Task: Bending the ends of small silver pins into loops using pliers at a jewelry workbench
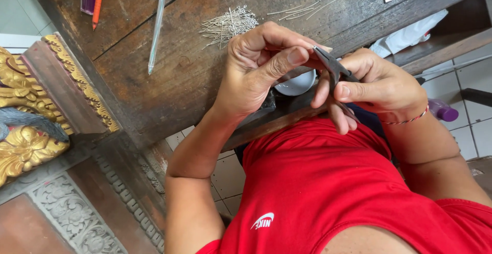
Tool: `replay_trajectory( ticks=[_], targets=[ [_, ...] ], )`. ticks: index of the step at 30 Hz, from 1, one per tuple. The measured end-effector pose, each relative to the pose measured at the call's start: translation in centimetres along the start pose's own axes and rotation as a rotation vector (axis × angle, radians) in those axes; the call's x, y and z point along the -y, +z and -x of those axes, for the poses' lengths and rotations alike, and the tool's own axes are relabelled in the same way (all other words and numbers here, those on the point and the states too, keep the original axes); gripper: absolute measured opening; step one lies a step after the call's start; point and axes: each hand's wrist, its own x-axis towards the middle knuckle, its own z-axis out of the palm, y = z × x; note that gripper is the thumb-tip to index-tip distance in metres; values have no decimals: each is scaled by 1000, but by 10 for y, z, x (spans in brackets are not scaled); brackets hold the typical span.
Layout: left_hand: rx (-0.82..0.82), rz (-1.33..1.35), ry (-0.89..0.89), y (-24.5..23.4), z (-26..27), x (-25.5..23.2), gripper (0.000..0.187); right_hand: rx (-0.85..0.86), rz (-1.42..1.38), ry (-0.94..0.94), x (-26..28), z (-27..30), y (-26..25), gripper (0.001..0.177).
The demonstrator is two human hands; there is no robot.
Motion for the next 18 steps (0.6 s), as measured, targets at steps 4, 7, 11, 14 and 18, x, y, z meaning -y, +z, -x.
replay_trajectory(
  ticks=[4, 7, 11, 14, 18],
  targets=[
    [31, 28, 0, -1, 0, 2, 10, 46, -92, -54, -5, 2, 0, 33],
    [42, 19, 26, 1, -1, 1, 7, -10, -88, -75, -6, 1, 3, 30],
    [-91, -95, 132, 4, -1, 9, 6, -80, 84, -66, -4, -1, 11, 30],
    [-156, -216, 284, 7, -2, 11, 9, -144, 236, -72, -2, -5, 20, 31],
    [-207, -255, 248, 8, 1, 8, 8, -182, 259, -86, -5, -7, 22, 32]
  ],
)
